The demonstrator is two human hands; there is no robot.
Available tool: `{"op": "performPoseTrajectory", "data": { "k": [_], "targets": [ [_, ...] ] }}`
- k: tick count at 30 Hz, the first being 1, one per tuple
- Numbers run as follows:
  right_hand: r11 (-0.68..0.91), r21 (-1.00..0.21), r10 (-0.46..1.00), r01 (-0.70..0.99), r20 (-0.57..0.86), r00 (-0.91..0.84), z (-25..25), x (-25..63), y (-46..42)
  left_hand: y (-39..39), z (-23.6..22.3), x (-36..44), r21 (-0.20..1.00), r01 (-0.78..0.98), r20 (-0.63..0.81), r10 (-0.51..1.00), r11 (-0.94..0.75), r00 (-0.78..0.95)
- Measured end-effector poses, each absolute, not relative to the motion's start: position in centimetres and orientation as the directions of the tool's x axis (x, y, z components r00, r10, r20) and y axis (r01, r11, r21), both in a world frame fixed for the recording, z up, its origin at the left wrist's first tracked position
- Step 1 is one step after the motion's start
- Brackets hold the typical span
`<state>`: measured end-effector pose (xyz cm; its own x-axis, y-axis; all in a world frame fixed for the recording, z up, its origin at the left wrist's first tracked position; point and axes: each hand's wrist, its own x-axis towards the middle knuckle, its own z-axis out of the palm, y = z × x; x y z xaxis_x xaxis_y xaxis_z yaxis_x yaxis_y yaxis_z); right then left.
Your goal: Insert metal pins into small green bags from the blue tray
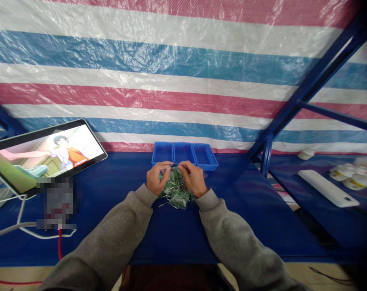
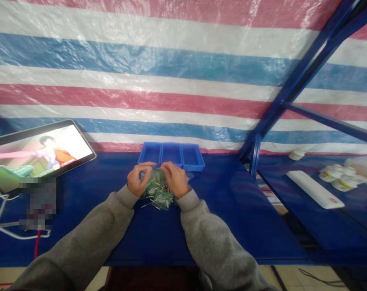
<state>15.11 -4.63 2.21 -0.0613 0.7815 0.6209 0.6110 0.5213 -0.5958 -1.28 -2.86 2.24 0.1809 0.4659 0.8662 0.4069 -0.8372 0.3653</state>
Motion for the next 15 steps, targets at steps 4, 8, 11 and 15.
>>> {"op": "performPoseTrajectory", "data": {
  "k": [4, 8, 11, 15],
  "targets": [
    [0.510, -0.599, 0.782, 0.617, 0.622, -0.043, 2.18, 15.15, -4.58, -3.00, 2.31, -1.29, 0.372, 0.422, 0.857, 0.480, -0.827, 0.186],
    [0.519, -0.598, 0.774, 0.611, 0.632, -0.040, 2.21, 15.10, -4.58, -2.96, 2.33, -1.33, 0.372, 0.450, 0.851, 0.492, -0.812, 0.185],
    [0.522, -0.593, 0.764, 0.613, 0.644, -0.028, 2.28, 15.12, -4.59, -2.77, 2.06, -1.34, 0.365, 0.494, 0.836, 0.511, -0.789, 0.199],
    [0.520, -0.584, 0.754, 0.624, 0.656, -0.015, 2.47, 15.15, -4.69, -2.45, 1.60, -1.36, 0.328, 0.545, 0.845, 0.498, -0.771, 0.196]
  ]
}}
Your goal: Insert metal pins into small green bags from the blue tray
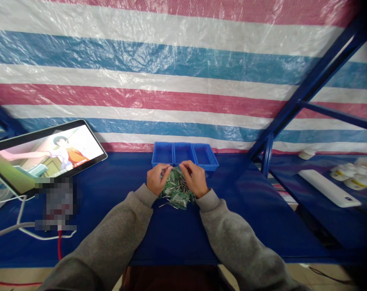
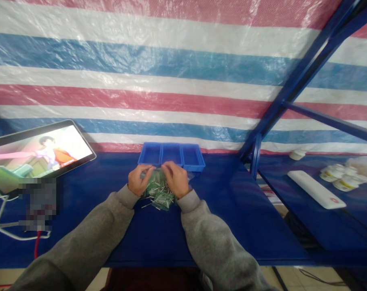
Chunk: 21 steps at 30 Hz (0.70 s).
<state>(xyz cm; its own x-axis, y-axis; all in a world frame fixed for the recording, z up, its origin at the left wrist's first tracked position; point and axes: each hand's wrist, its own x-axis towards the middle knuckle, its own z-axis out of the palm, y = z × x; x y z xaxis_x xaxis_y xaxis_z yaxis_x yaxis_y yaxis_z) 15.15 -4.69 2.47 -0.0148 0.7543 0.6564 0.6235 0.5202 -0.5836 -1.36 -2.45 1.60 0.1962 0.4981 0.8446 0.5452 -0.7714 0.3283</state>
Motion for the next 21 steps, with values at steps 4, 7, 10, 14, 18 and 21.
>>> {"op": "performPoseTrajectory", "data": {
  "k": [4, 7, 10, 14, 18, 21],
  "targets": [
    [0.520, -0.581, 0.754, 0.626, 0.657, -0.017, 2.65, 15.14, -4.80, -2.34, 1.62, -1.40, 0.282, 0.546, 0.859, 0.461, -0.789, 0.223],
    [0.519, -0.580, 0.752, 0.628, 0.659, -0.013, 2.73, 15.15, -4.84, -2.36, 1.85, -1.47, 0.260, 0.507, 0.854, 0.441, -0.822, 0.277],
    [0.514, -0.577, 0.749, 0.634, 0.662, -0.005, 2.77, 15.17, -4.86, -2.27, 1.87, -1.59, 0.253, 0.488, 0.852, 0.431, -0.836, 0.297],
    [0.508, -0.577, 0.749, 0.640, 0.662, 0.002, 2.83, 15.19, -4.90, -1.99, 1.53, -1.87, 0.264, 0.497, 0.842, 0.448, -0.827, 0.299],
    [0.513, -0.582, 0.750, 0.631, 0.661, 0.001, 2.94, 15.17, -5.00, -1.79, 1.13, -2.05, 0.276, 0.487, 0.829, 0.462, -0.829, 0.316],
    [0.543, -0.587, 0.749, 0.601, 0.662, -0.029, 2.95, 15.15, -5.04, -1.80, 0.95, -1.97, 0.304, 0.480, 0.829, 0.476, -0.823, 0.292]
  ]
}}
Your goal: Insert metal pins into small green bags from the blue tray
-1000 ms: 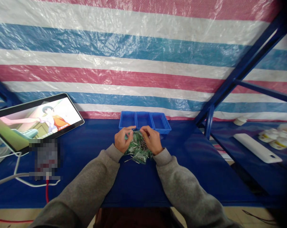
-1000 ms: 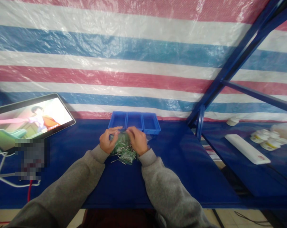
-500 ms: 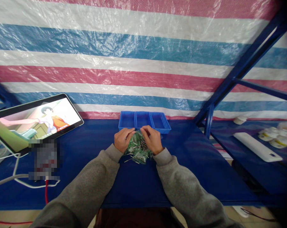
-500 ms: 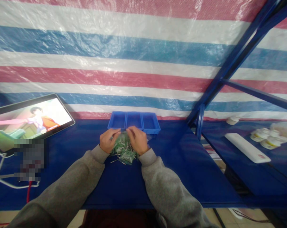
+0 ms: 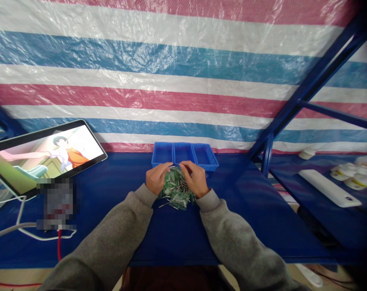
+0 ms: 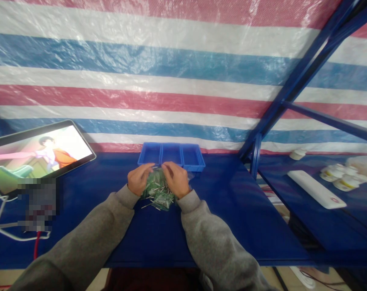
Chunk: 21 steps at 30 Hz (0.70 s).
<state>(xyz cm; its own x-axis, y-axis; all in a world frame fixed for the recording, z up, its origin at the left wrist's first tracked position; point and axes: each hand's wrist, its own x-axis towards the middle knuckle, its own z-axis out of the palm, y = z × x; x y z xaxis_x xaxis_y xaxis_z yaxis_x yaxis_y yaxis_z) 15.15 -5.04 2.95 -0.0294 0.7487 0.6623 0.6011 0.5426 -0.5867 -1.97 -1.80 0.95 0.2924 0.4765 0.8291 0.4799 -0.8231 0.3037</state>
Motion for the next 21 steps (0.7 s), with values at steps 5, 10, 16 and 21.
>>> {"op": "performPoseTrajectory", "data": {
  "k": [5, 10, 16, 21],
  "targets": [
    [0.599, -0.573, 0.738, 0.560, 0.666, -0.108, 2.64, 15.15, -4.91, -2.07, 1.07, -1.71, 0.343, 0.515, 0.805, 0.528, -0.786, 0.269],
    [0.601, -0.577, 0.748, 0.553, 0.651, -0.133, 2.47, 15.16, -4.90, -2.16, 1.24, -1.61, 0.355, 0.515, 0.790, 0.545, -0.780, 0.280],
    [0.621, -0.568, 0.744, 0.540, 0.644, -0.177, 2.61, 15.06, -5.00, -2.08, 1.15, -1.60, 0.348, 0.513, 0.782, 0.545, -0.784, 0.303],
    [0.581, -0.563, 0.748, 0.587, 0.654, -0.113, 2.63, 15.14, -4.92, -2.05, 1.32, -1.61, 0.293, 0.521, 0.816, 0.494, -0.802, 0.301]
  ]
}}
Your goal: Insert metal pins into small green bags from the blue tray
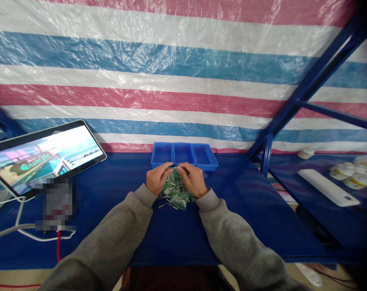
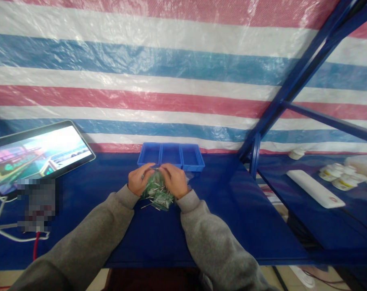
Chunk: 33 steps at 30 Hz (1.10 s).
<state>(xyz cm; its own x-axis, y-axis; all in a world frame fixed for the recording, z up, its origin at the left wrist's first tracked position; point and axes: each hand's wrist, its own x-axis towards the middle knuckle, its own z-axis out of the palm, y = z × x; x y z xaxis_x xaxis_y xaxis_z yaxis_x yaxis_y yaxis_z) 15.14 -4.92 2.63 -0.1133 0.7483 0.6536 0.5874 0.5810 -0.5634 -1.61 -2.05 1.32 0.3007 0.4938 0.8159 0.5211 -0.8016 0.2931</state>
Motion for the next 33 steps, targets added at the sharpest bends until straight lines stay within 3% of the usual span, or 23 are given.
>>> {"op": "performPoseTrajectory", "data": {
  "k": [14, 21, 27, 33],
  "targets": [
    [0.580, -0.542, 0.744, 0.608, 0.657, -0.123, 2.7, 15.2, -4.8, -1.8, 1.1, -1.5, 0.229, 0.498, 0.846, 0.424, -0.836, 0.324],
    [0.567, -0.522, 0.752, 0.637, 0.644, -0.143, 2.7, 15.2, -5.0, -2.1, 1.5, -1.5, 0.258, 0.500, 0.860, 0.432, -0.827, 0.272],
    [0.554, -0.537, 0.764, 0.637, 0.631, -0.133, 2.6, 15.2, -5.0, -2.5, 2.4, -1.3, 0.361, 0.385, 0.848, 0.471, -0.849, 0.242],
    [0.543, -0.530, 0.782, 0.651, 0.602, -0.162, 2.6, 15.2, -4.9, -2.3, 2.6, -1.3, 0.571, 0.354, 0.750, 0.646, -0.740, 0.141]
  ]
}}
